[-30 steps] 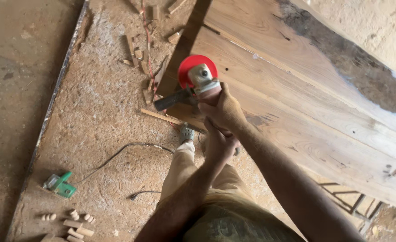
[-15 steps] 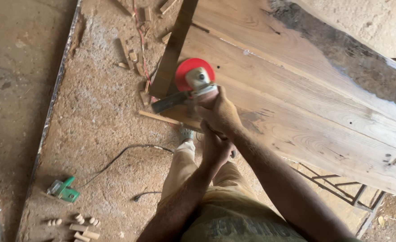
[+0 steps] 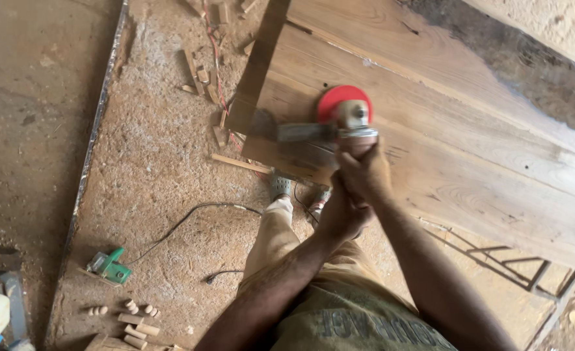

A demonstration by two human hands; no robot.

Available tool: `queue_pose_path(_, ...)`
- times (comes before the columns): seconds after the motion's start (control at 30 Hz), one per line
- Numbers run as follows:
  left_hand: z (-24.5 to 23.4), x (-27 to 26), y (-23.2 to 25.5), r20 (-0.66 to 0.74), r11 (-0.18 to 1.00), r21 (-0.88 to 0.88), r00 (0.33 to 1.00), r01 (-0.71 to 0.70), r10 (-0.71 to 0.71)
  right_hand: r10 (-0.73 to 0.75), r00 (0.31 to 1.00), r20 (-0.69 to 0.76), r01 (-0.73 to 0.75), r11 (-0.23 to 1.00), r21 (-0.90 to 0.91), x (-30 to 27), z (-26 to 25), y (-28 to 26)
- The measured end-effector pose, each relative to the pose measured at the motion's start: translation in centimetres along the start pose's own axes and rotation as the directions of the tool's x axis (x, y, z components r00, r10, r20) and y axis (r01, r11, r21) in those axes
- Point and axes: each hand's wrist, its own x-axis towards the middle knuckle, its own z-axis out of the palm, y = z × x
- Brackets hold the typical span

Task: The person uses a handheld angle grinder with a sanding disc to sand the surface of a large wooden plank. They move the tool across the wood in sweeping motions, occasionally pausing to wipe the surface with their hand.

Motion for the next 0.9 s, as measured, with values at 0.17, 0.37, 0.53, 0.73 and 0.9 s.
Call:
queue_pose_path(0.17, 3.3, 1.6, -2.2, 0.217, 0.990, 0.140, 0.976, -0.024, -0.008, -0.004, 0.985, -0.174, 0.069, 0.925, 0.373, -0.4, -2.9, 5.8)
queue_pose_path(0.37, 4.4, 1.4, -2.5, 0.223, 0.815, 0.450, 0.930, -0.364, 0.292, 0.151, 0.944, -0.293, 0.009, 0.877, 0.480, -2.3, -2.8, 9.6)
queue_pose_path(0.53, 1.8, 1.1, -1.9, 0.190, 0.863, 0.428, 0.960, -0.269, 0.205, 0.038, 0.947, -0.318, 0.077, 0.936, 0.343, -1.8, -0.4, 8.2)
queue_pose_path(0.73, -2.3, 0.7, -1.1, -0.053, 0.834, 0.435, 0.915, -0.340, 0.401, 0.023, 0.989, -0.144, 0.001, 0.987, 0.163, -1.6, 2.5, 1.1)
queue_pose_path(0.9, -6.0, 0.0, 0.8, -0.264, 0.932, 0.240, 0.906, -0.272, 0.332, -0.103, 0.995, 0.011, 0.102, 0.994, 0.035, -0.5, 5.0, -5.3)
